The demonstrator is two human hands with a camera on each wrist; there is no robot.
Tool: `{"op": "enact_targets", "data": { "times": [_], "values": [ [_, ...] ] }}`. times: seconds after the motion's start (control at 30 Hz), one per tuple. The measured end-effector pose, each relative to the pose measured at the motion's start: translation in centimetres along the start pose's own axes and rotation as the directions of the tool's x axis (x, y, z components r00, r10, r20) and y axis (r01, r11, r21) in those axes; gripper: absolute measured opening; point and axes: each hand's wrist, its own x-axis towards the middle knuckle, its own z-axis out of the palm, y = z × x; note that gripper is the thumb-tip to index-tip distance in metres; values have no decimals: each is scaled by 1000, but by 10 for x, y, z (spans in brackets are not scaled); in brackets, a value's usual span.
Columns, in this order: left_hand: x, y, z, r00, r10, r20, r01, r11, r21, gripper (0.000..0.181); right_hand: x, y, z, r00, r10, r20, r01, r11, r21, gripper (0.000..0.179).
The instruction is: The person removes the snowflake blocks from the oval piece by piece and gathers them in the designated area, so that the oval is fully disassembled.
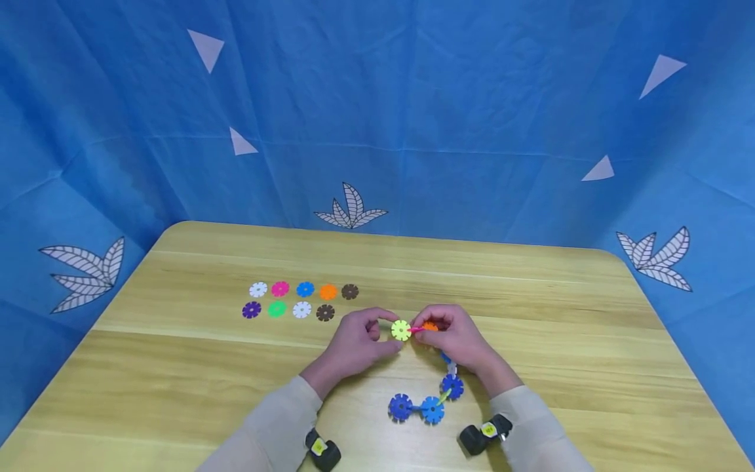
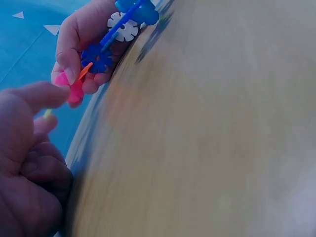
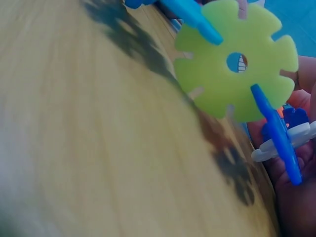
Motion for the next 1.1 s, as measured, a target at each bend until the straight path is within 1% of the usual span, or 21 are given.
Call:
{"op": "enact_targets", "data": {
  "times": [0.13, 0.27, 0.37, 0.53, 0.8, 0.93, 1.1],
  "values": [
    [2, 1, 3, 1000, 17, -4, -17, 1000, 21, 38, 0, 1, 0, 1000, -12, 3, 12, 1000, 4, 6],
    [3, 1, 6, 1000, 28, -12, -28, 999, 27, 41, 1, 4, -1, 1000, -18, 11, 18, 1000, -21, 6],
    [3, 1, 7, 1000, 29, -2, -29, 999, 39, 42, 1, 5, -2, 1000, -28, 13, 28, 999, -33, 8],
    [2, 0, 8, 999, 43, -2, -42, 998, 56, 42, 1, 6, -1, 998, -58, 4, 58, 998, -17, 11],
    [-2, -1, 8, 999, 17, -43, -16, 1000, 14, 38, 1, 7, 1, 998, -61, -6, 61, 998, -4, 12],
    [-2, -2, 9, 998, 29, -48, -28, 999, 29, 37, 1, 7, 1, 998, -70, -4, 71, 998, 3, 11],
    [-3, -2, 9, 999, 34, -41, -33, 999, 42, 37, 0, 5, 3, 997, -72, -21, 72, 997, 2, 14]
  ]
}}
